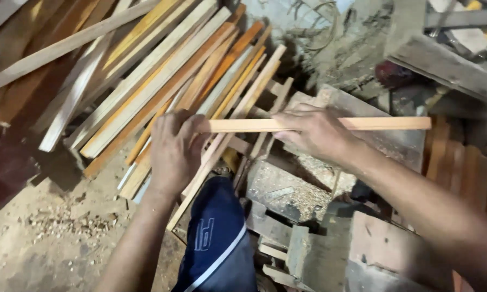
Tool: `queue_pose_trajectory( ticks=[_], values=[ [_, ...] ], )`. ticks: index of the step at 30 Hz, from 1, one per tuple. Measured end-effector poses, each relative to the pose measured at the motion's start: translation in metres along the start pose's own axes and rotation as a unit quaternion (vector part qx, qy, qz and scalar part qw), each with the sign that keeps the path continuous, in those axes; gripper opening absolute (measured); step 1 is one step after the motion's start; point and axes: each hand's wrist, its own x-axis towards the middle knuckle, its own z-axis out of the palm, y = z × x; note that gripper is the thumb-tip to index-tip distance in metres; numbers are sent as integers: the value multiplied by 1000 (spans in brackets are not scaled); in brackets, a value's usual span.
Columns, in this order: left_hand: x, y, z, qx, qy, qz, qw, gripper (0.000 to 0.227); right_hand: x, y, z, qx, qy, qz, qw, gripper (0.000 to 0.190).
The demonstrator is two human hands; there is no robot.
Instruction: The person is drilling holes into thin wooden strips using a stationary drill press in a workshop.
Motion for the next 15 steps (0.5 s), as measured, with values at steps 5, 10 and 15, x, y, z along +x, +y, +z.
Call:
queue_pose_trajectory(
  ticks=[5, 10, 15],
  values=[
    [21, 24, 42, -127, -51, -12, 990, 36, -74, 34, -30, 2, 66, 60, 996, 38],
    [42, 71, 113, -282, -95, 22, 955, 28, -157, 61, -58, -3, 126, 122, 984, 37],
    [47, 114, 193, -243, -176, 100, 949, 26, -259, 100, -51, -41, 157, 254, 953, 36]
  ],
)
